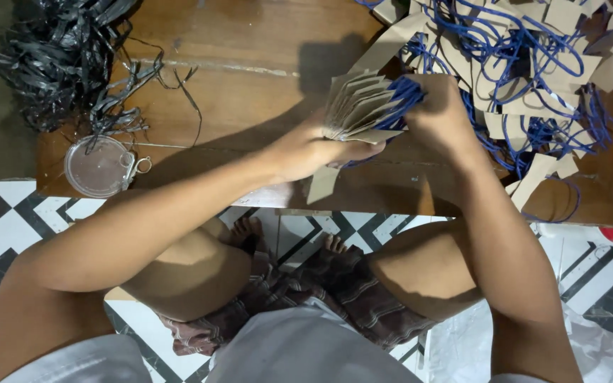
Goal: The person sits at a wooden table and repeatedly picks up small rectangular cardboard pieces and blue cords. They insert the cord through a hole in each piece, pull it through, and place the assembled unit on the table. The process continues with many pieces throughout the clip.
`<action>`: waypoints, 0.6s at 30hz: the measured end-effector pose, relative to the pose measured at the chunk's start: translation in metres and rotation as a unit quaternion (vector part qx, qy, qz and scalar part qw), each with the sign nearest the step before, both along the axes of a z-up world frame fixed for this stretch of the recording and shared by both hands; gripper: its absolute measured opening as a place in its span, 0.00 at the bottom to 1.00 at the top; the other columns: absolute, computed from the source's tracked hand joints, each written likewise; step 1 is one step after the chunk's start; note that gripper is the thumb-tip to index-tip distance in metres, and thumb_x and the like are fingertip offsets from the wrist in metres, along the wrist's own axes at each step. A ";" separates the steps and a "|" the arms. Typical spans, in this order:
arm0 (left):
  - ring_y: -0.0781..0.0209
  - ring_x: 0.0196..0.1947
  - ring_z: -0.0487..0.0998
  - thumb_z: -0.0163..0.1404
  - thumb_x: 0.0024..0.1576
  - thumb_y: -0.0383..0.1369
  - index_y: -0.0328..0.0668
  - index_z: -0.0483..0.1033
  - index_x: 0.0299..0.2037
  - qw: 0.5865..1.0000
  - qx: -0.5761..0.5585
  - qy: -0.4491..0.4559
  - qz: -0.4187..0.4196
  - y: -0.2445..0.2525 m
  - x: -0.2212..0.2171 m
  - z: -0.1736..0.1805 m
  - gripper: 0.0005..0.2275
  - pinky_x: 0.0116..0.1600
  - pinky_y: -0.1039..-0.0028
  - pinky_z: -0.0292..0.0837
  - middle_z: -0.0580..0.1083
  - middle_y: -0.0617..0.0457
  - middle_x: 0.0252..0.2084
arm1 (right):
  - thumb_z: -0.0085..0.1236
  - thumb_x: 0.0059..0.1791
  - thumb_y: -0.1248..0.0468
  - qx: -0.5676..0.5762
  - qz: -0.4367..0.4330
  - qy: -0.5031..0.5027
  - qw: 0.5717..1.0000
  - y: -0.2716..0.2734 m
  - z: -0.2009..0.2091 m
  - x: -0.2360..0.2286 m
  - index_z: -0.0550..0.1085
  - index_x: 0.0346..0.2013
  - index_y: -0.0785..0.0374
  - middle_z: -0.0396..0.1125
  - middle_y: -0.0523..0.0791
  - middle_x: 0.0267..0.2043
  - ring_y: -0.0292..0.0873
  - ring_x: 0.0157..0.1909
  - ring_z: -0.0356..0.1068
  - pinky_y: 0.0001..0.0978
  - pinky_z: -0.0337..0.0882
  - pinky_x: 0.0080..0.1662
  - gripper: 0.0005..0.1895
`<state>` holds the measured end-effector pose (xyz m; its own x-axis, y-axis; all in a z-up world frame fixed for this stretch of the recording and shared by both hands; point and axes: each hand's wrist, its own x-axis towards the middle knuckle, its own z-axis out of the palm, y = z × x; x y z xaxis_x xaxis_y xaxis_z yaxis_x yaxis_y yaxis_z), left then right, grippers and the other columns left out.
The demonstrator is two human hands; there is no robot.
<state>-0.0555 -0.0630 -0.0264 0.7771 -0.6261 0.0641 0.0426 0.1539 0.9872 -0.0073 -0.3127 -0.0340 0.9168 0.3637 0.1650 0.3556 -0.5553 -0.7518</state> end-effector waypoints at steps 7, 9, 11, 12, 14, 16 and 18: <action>0.59 0.56 0.78 0.42 0.60 0.26 0.46 0.71 0.61 0.996 0.072 -0.054 -0.021 0.007 0.007 -0.005 0.18 0.60 0.69 0.76 0.75 0.48 0.60 | 0.62 0.47 0.72 -0.018 -0.022 0.038 0.999 0.010 0.021 -0.005 0.79 0.33 0.68 0.73 0.46 0.28 0.36 0.26 0.66 0.25 0.65 0.32 0.01; 0.72 0.29 0.69 0.48 0.64 0.29 0.39 0.72 0.52 0.998 0.008 -0.067 -0.016 0.011 0.009 0.001 0.09 0.31 0.82 0.68 0.75 0.55 0.38 | 0.59 0.52 0.66 -0.133 -0.035 0.112 0.984 0.013 0.037 -0.007 0.82 0.43 0.65 0.77 0.47 0.33 0.36 0.26 0.70 0.28 0.67 0.29 0.08; 0.70 0.27 0.70 0.50 0.60 0.33 0.39 0.69 0.55 0.998 0.053 0.005 0.018 0.021 0.011 0.019 0.14 0.29 0.80 0.71 0.73 0.55 0.35 | 0.61 0.49 0.66 -0.142 -0.004 0.113 0.983 0.003 0.042 -0.008 0.81 0.44 0.65 0.77 0.47 0.36 0.40 0.29 0.71 0.30 0.68 0.33 0.10; 0.67 0.26 0.71 0.52 0.57 0.38 0.38 0.65 0.57 0.991 0.098 0.077 0.054 0.025 0.012 0.027 0.21 0.27 0.77 0.74 0.72 0.54 0.32 | 0.63 0.46 0.67 -0.151 0.031 0.112 0.982 -0.002 0.044 -0.008 0.80 0.45 0.65 0.78 0.47 0.38 0.43 0.32 0.73 0.32 0.69 0.37 0.13; 0.70 0.24 0.67 0.50 0.58 0.36 0.37 0.68 0.54 0.991 0.059 0.097 0.067 0.042 0.024 0.005 0.17 0.28 0.79 0.70 0.68 0.58 0.28 | 0.63 0.48 0.65 -0.139 0.024 0.075 0.987 -0.009 0.049 -0.010 0.79 0.50 0.68 0.77 0.50 0.42 0.47 0.37 0.75 0.36 0.71 0.41 0.16; 0.73 0.23 0.63 0.47 0.59 0.35 0.36 0.70 0.50 0.990 0.020 0.116 0.081 0.053 0.032 0.005 0.13 0.29 0.81 0.65 0.64 0.62 0.25 | 0.63 0.49 0.64 -0.127 0.019 0.035 0.991 -0.019 0.043 -0.007 0.79 0.54 0.70 0.77 0.53 0.45 0.50 0.41 0.77 0.40 0.73 0.45 0.20; 0.75 0.21 0.65 0.49 0.62 0.43 0.42 0.71 0.45 0.991 -0.014 0.059 0.116 0.059 0.037 0.026 0.13 0.29 0.85 0.67 0.65 0.65 0.24 | 0.73 0.47 0.60 -0.220 0.025 -0.117 0.968 -0.033 0.029 0.001 0.82 0.49 0.72 0.77 0.53 0.47 0.53 0.40 0.75 0.42 0.72 0.44 0.21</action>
<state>-0.0185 -0.0039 -0.0009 0.9031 -0.4290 -0.0214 0.1177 0.1994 0.9728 -0.0066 -0.3453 -0.0050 0.8530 0.4882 0.1843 0.5214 -0.7817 -0.3422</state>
